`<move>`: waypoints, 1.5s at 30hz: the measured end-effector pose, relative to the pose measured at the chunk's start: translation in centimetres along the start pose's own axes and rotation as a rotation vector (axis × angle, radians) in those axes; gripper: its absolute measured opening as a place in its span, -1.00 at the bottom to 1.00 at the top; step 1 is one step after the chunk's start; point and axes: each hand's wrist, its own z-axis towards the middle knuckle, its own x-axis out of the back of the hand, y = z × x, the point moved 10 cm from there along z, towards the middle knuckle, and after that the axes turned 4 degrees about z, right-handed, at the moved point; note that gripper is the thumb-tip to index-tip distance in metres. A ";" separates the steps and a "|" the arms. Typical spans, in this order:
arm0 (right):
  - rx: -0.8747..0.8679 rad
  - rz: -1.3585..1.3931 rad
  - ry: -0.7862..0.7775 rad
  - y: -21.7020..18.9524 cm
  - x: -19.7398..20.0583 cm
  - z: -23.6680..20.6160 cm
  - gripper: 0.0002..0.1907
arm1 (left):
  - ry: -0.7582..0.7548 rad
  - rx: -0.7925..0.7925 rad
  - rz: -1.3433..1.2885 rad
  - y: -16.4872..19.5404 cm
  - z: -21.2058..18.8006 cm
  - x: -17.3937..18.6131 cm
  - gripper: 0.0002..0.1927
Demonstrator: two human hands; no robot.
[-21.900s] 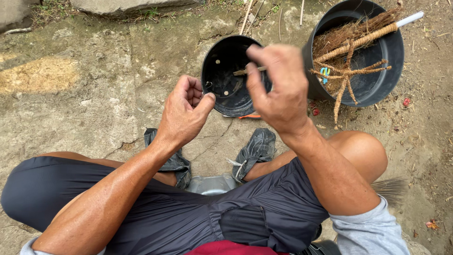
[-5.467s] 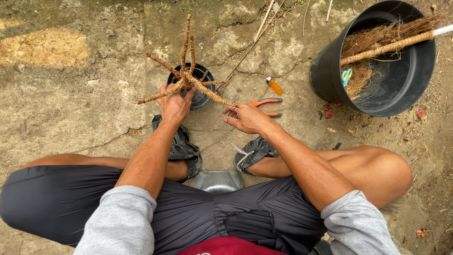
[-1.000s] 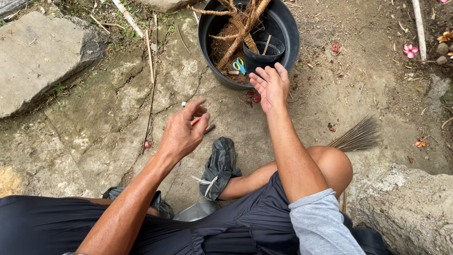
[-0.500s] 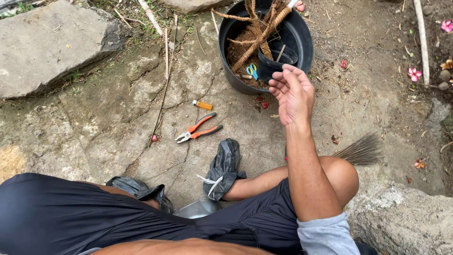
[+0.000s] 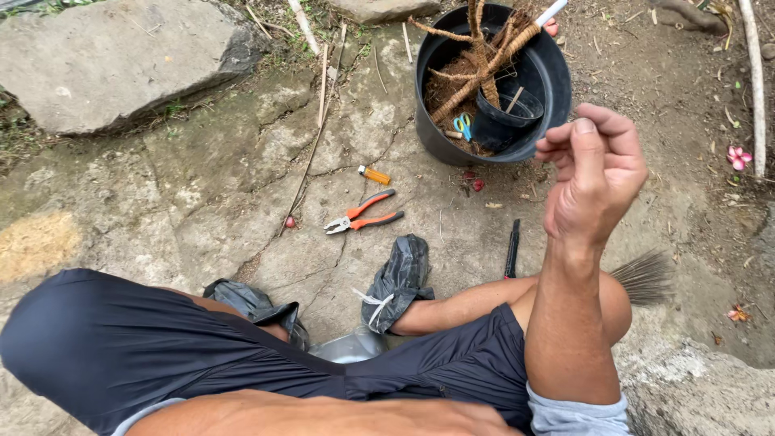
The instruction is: The person uses pliers to bend and secure a metal rod into a black plastic pot, then threads a white string through the rod and pot to create a loop. They then insert a star-shaped woven object into the pot.
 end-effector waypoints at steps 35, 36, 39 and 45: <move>-0.383 -1.258 -1.073 27.2 -28.8 -0.7 -0.77 | 1.019 -0.022 0.943 4.8 -8.1 23.6 -0.86; -0.418 -1.313 -1.127 29.9 -27.5 -2.2 -0.78 | 1.074 -0.003 0.949 4.9 -9.5 24.6 -0.86; -0.554 -1.425 -1.308 35.8 -23.1 -7.5 -0.73 | 1.247 0.066 0.969 4.8 -13.6 27.1 -0.87; -0.485 -1.524 -1.038 38.1 -20.8 -8.4 -0.39 | 1.570 0.133 0.970 5.5 -19.2 30.9 -0.88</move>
